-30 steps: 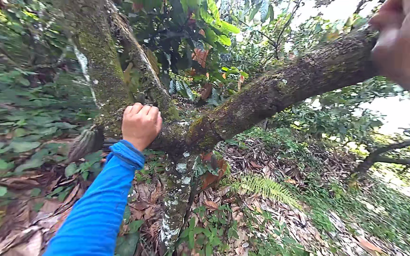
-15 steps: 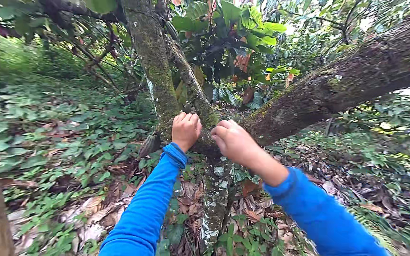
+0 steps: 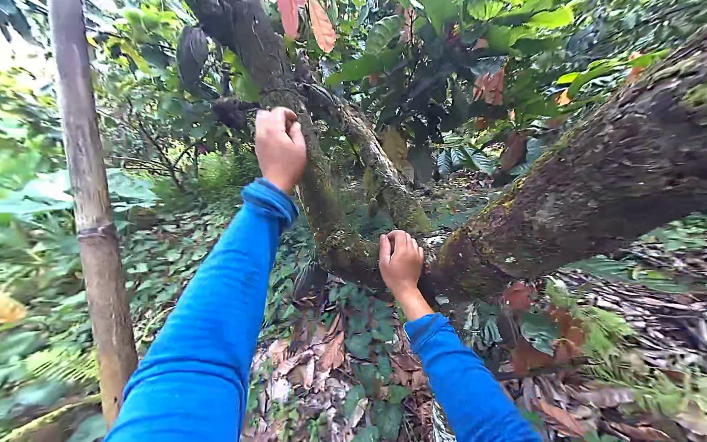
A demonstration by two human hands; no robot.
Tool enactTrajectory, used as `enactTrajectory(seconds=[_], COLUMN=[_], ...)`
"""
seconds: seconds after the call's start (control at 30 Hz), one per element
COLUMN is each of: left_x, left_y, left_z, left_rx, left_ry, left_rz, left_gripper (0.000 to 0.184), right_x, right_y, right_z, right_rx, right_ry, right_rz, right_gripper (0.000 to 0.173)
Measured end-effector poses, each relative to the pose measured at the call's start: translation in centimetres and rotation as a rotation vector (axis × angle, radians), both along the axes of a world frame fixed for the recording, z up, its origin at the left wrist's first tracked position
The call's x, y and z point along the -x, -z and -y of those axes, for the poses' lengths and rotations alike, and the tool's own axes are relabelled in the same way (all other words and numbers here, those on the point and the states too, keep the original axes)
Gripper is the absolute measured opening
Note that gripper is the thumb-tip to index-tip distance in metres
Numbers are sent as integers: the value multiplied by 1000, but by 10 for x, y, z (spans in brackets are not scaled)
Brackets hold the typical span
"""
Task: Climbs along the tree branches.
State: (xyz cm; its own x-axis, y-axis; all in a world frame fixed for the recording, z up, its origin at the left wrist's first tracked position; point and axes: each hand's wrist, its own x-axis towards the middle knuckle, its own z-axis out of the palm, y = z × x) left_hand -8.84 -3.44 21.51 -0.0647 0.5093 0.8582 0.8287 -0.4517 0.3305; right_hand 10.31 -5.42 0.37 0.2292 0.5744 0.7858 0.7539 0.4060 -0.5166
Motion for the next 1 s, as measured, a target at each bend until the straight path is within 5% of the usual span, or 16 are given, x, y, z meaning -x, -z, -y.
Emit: enactTrajectory(seconds=[0.17, 0.33, 0.73, 1.0], left_x=[-1, -1, 11, -33], left_y=[-61, -76, -84, -86], left_z=[-32, -49, -60, -44], left_rx=[-10, 68, 59, -8], left_ry=[-228, -378, -422, -146], left_rz=[-134, -183, -277, -300], left_gripper=[38, 30, 29, 33], right_x=[1, -2, -4, -5], right_y=[16, 21, 23, 22], right_z=[-17, -25, -27, -29], right_rx=[-310, -414, -432, -447], right_ry=[94, 112, 128, 125], right_rz=[36, 48, 77, 72], right_gripper=[26, 25, 26, 27])
